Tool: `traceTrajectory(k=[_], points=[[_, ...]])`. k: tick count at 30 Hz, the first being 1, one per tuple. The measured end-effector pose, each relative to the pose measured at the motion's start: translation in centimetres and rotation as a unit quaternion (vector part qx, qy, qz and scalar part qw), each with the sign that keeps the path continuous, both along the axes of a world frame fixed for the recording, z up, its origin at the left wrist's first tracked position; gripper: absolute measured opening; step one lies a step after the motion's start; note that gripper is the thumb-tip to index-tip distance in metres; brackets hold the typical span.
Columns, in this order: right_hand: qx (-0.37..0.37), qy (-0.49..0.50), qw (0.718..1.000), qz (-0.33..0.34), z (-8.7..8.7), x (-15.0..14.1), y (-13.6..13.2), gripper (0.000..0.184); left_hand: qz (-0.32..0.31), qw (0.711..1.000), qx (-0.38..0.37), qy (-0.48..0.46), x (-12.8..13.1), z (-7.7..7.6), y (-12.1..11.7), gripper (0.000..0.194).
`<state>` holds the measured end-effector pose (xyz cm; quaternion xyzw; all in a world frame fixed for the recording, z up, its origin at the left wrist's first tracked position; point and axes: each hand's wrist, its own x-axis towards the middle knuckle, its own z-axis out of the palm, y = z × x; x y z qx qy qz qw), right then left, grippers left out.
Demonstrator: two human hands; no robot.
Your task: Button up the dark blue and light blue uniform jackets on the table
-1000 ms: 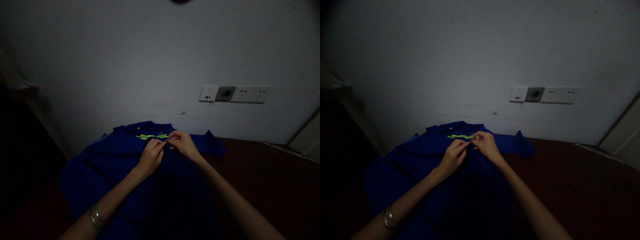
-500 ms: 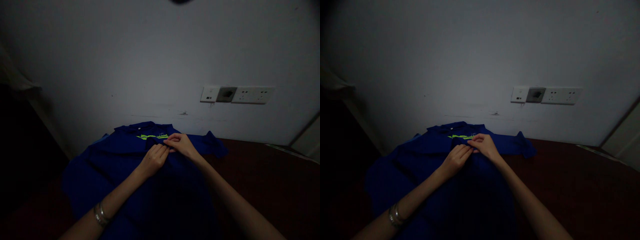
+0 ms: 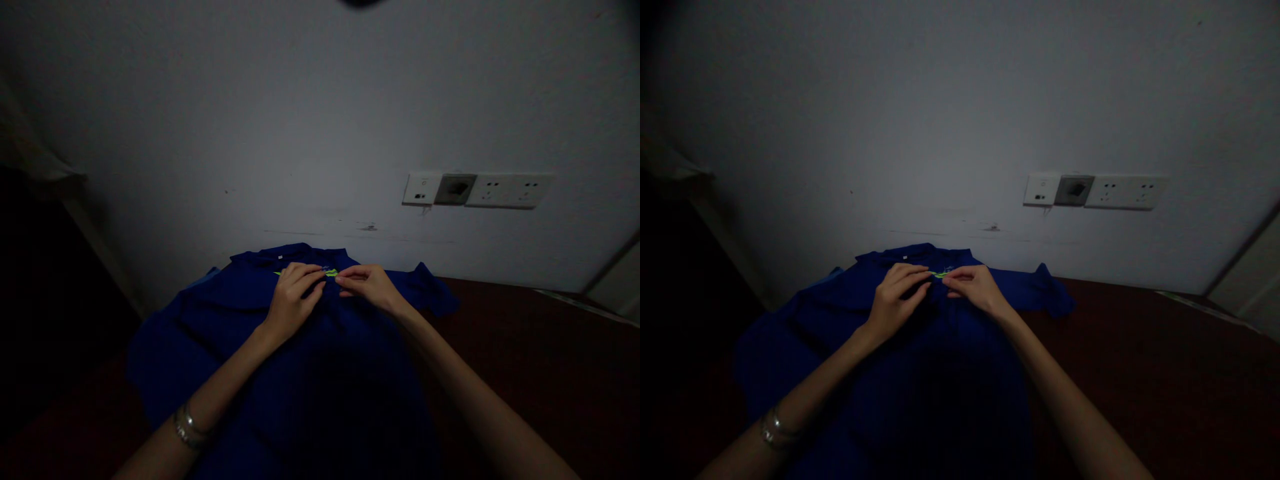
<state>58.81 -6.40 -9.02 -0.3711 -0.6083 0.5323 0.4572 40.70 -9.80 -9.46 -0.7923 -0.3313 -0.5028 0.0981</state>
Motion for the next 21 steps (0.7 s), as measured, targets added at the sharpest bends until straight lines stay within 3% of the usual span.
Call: traceTrajectory(k=[3, 8, 21], points=[[-0.004, -0.010, 1.000, 0.026, 0.2, 0.0, -0.2, 0.023, -0.046, 0.997, -0.054, 0.012, -0.5, 0.6, 0.4, 0.016], [-0.012, -0.034, 0.999, 0.040, 0.7, 0.0, -0.7, 0.024, -0.124, 0.985, -0.123, 0.008, -0.4, 0.3, 0.6, 0.015], [0.000, -0.043, 0.999, 0.024, 0.6, -0.1, -0.7, 0.025, -0.088, 0.983, -0.150, -0.055, 0.4, -0.6, 0.5, 0.013]])
